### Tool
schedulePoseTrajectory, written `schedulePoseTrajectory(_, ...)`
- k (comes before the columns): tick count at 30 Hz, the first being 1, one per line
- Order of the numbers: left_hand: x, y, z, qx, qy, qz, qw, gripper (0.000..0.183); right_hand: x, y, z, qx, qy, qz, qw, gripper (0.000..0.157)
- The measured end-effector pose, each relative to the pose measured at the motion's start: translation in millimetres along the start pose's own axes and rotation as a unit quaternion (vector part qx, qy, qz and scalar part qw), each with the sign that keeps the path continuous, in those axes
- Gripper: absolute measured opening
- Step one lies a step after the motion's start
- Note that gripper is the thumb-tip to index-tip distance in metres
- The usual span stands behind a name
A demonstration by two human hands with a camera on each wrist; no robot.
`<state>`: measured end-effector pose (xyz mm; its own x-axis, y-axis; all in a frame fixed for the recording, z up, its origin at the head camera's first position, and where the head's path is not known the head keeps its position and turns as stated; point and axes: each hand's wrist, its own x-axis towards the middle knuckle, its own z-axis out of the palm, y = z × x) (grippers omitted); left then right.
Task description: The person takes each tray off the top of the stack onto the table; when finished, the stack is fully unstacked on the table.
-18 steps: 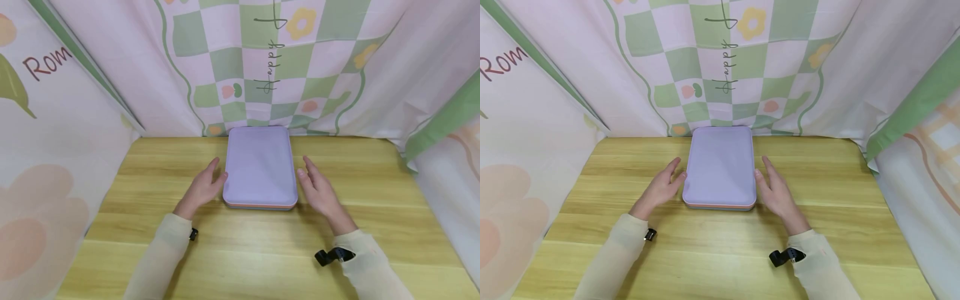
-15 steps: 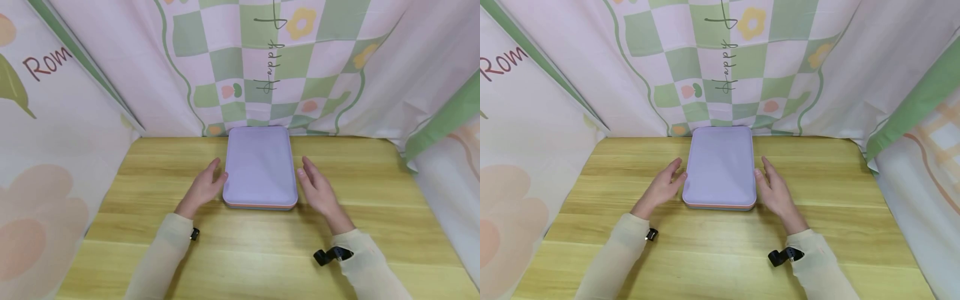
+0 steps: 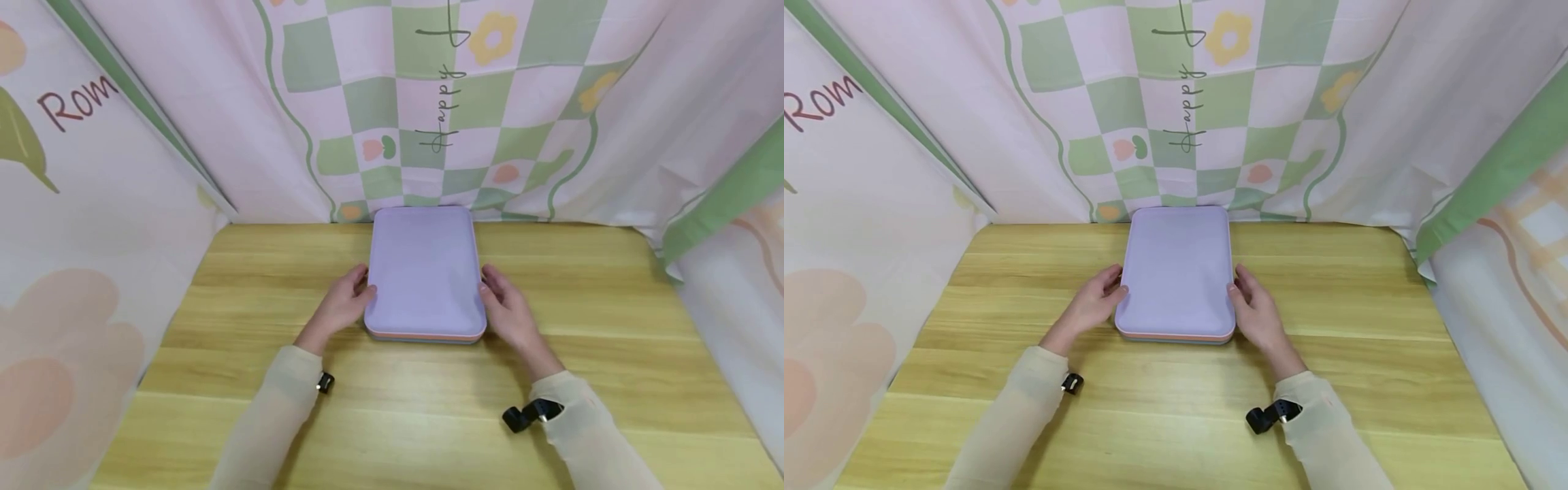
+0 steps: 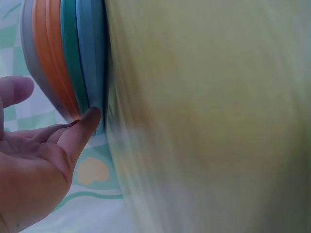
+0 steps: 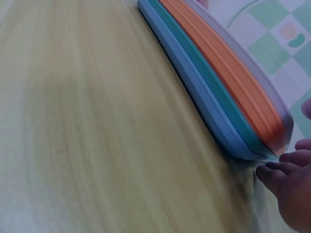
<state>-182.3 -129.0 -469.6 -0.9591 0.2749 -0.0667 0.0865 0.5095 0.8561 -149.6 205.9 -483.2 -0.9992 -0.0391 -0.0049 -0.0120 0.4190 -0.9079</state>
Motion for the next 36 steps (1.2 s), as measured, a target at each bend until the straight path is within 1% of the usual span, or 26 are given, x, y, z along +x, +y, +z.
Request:
schedulePoseTrajectory(2, 0.8, 0.1, 1.4, 0.005, -0.006, -0.010, 0.9999, 0.061, 1, 1, 1.8, -0.006, -0.005, 0.001, 1.000, 0.059)
schedulePoseTrajectory(5, 1.7, -0.1, 2.6, 0.027, -0.013, -0.026, 0.9992, 0.063, 1, 3, 3.8, -0.014, -0.014, -0.003, 1.000, 0.057)
schedulePoseTrajectory(8, 2.8, -1.0, 3.2, 0.048, -0.018, -0.033, 0.9981, 0.063, 0, 3, 5.3, -0.015, -0.013, -0.004, 1.000, 0.055)
schedulePoseTrajectory(12, 3.1, -1.4, 3.2, 0.066, -0.019, -0.020, 0.9974, 0.061, 0, 3, 6.6, -0.016, -0.005, -0.009, 1.000, 0.054)
schedulePoseTrajectory(17, 2.1, -1.7, 2.4, 0.087, -0.005, 0.006, 0.9962, 0.059, -1, 1, 6.8, -0.027, -0.006, -0.004, 1.000, 0.054)
schedulePoseTrajectory(21, 1.2, -1.4, 2.9, 0.086, 0.006, 0.018, 0.9961, 0.058, 0, 0, 6.7, -0.029, -0.007, 0.003, 1.000, 0.055)
schedulePoseTrajectory(26, -1.1, 0.6, 2.4, 0.087, 0.021, 0.011, 0.9960, 0.056, 0, 2, 7.9, -0.032, -0.007, 0.007, 0.999, 0.055)
schedulePoseTrajectory(32, -4.3, 5.8, -4.3, 0.044, 0.041, 0.001, 0.9982, 0.055, 1, 4, 8.1, -0.042, 0.010, 0.012, 0.999, 0.053)
schedulePoseTrajectory(36, -5.8, 2.9, -9.8, 0.019, 0.049, -0.008, 0.9986, 0.057, 1, 5, 8.1, -0.041, 0.007, 0.002, 0.999, 0.052)
